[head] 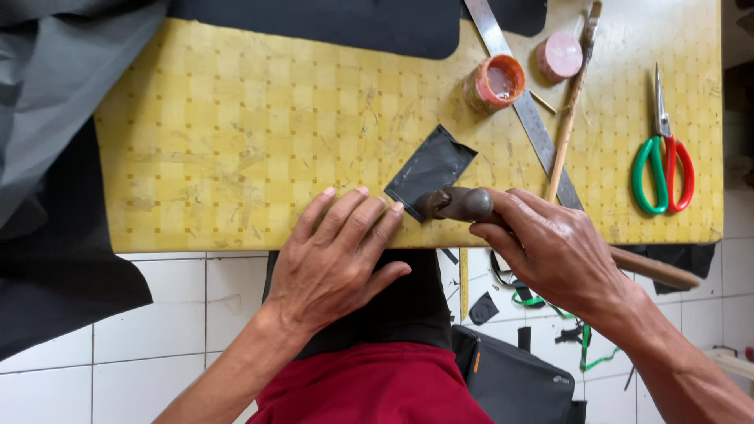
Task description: The person uses a hammer to tap a small black rectangular piece on a yellow work table. They then pick up a black bag, open it, and use a metal ruler to measure the interior dimensions of the bag's compartments.
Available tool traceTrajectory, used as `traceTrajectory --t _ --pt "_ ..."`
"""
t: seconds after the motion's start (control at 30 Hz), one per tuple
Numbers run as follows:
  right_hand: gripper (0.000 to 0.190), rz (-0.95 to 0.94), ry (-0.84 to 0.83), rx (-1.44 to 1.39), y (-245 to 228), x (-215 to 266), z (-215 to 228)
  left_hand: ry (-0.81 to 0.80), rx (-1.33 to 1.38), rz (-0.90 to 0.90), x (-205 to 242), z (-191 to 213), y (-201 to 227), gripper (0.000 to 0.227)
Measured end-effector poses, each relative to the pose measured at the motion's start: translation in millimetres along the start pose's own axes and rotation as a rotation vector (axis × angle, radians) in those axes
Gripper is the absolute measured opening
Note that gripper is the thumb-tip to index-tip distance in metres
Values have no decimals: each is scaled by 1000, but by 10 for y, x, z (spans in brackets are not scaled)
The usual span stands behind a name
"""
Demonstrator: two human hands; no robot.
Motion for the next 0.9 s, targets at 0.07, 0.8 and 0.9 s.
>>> traceTrajectory --t 0.07,0.8,0.9 --pt "19 -4 29 -18 -41 -74 38 17 -10 5 -4 -1 -11 53" --pt "23 134 96 81 -208 -444 35 65 -8 47 -1 -37 -18 49" --pt "20 123 56 115 -202 -455 22 53 -5 45 -10 -27 -15 49"
Point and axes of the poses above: each hand's wrist, its own x-axis away from the middle knuckle, its own z-axis out of the back of the hand, y = z × x, the point moved 2 cm from there along -x, towards the middle knuckle, and after that the axes turned 10 degrees about -x, right-handed, at the moved point
